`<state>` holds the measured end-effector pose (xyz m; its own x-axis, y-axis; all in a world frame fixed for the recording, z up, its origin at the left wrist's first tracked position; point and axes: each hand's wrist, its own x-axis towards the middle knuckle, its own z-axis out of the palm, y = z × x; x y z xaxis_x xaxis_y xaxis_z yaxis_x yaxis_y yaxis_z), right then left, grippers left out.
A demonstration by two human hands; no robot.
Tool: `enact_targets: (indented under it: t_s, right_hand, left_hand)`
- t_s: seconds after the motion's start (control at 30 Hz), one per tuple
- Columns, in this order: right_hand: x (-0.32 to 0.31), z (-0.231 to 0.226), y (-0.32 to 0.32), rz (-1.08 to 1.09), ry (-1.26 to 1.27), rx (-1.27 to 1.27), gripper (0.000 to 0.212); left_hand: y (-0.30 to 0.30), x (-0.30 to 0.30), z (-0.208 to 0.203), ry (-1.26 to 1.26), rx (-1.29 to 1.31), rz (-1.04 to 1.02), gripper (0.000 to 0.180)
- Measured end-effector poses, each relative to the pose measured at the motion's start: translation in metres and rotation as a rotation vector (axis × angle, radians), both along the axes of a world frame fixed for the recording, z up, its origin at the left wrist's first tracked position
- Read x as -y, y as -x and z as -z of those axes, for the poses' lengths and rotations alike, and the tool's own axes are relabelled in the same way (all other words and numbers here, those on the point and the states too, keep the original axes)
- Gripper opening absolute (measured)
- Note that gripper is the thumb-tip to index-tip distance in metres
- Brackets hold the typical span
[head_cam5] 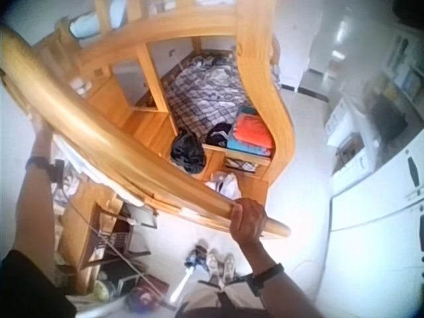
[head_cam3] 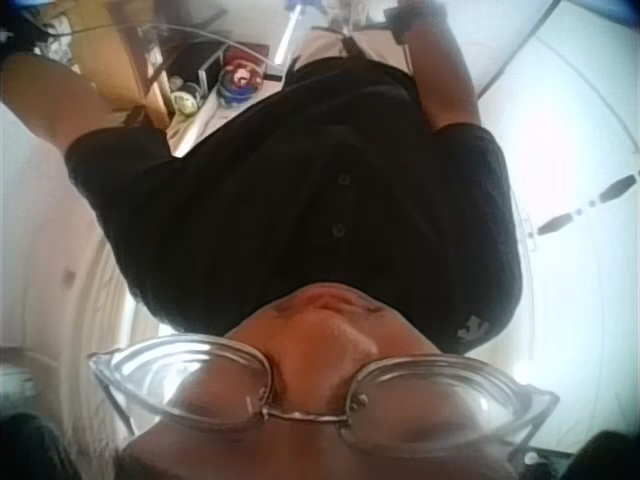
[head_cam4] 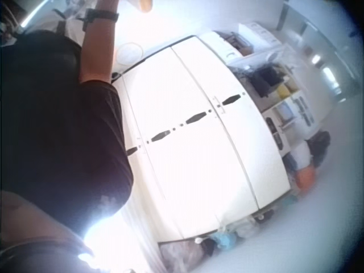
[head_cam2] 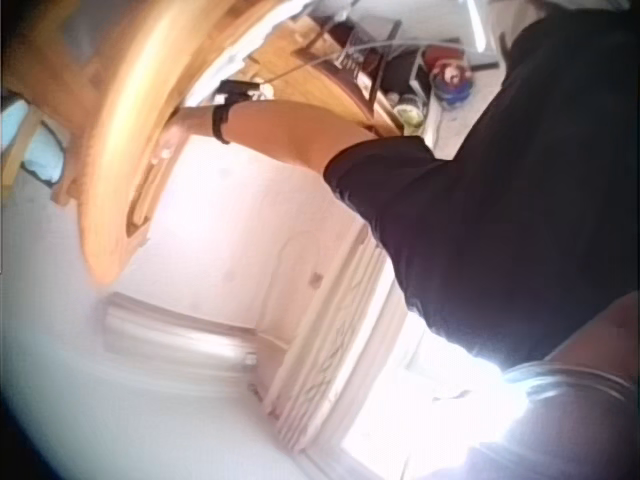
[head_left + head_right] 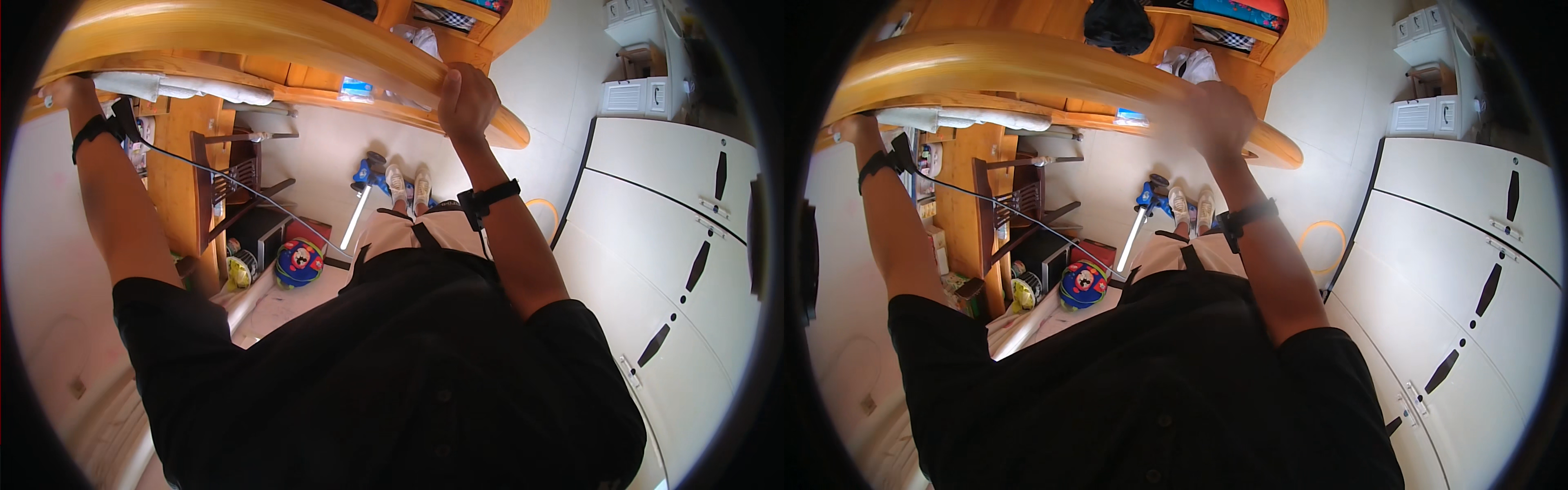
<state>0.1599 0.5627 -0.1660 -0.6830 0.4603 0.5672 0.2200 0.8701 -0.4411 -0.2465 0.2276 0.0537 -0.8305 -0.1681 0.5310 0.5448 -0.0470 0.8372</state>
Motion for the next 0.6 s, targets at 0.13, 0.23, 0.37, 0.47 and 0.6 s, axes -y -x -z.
enact_targets:
  t_s: [0.13,0.23,0.37,0.47,0.6]
  right_hand:
    - [-0.003,0.013,0.001,0.038,0.025,-0.044,0.035]
    - [-0.005,0.014,0.003,0.015,0.053,-0.173,0.036]
    - [-0.005,0.020,0.002,0.045,0.096,-0.174,0.037]
    - [-0.005,0.026,0.001,0.141,0.108,-0.145,0.039]
    - [0.001,0.020,0.004,0.210,0.268,-0.140,0.036]
  left_hand:
    - [0.000,0.000,0.002,-0.015,0.007,0.008,0.061]
    - [0.001,0.003,0.006,-0.028,0.015,0.018,0.061]
    - [0.013,0.011,0.008,-0.044,0.012,0.076,0.064]
    - [0.011,0.004,0.015,-0.059,-0.061,0.123,0.062]
    - [0.033,0.015,0.025,-0.097,-0.127,0.099,0.059]
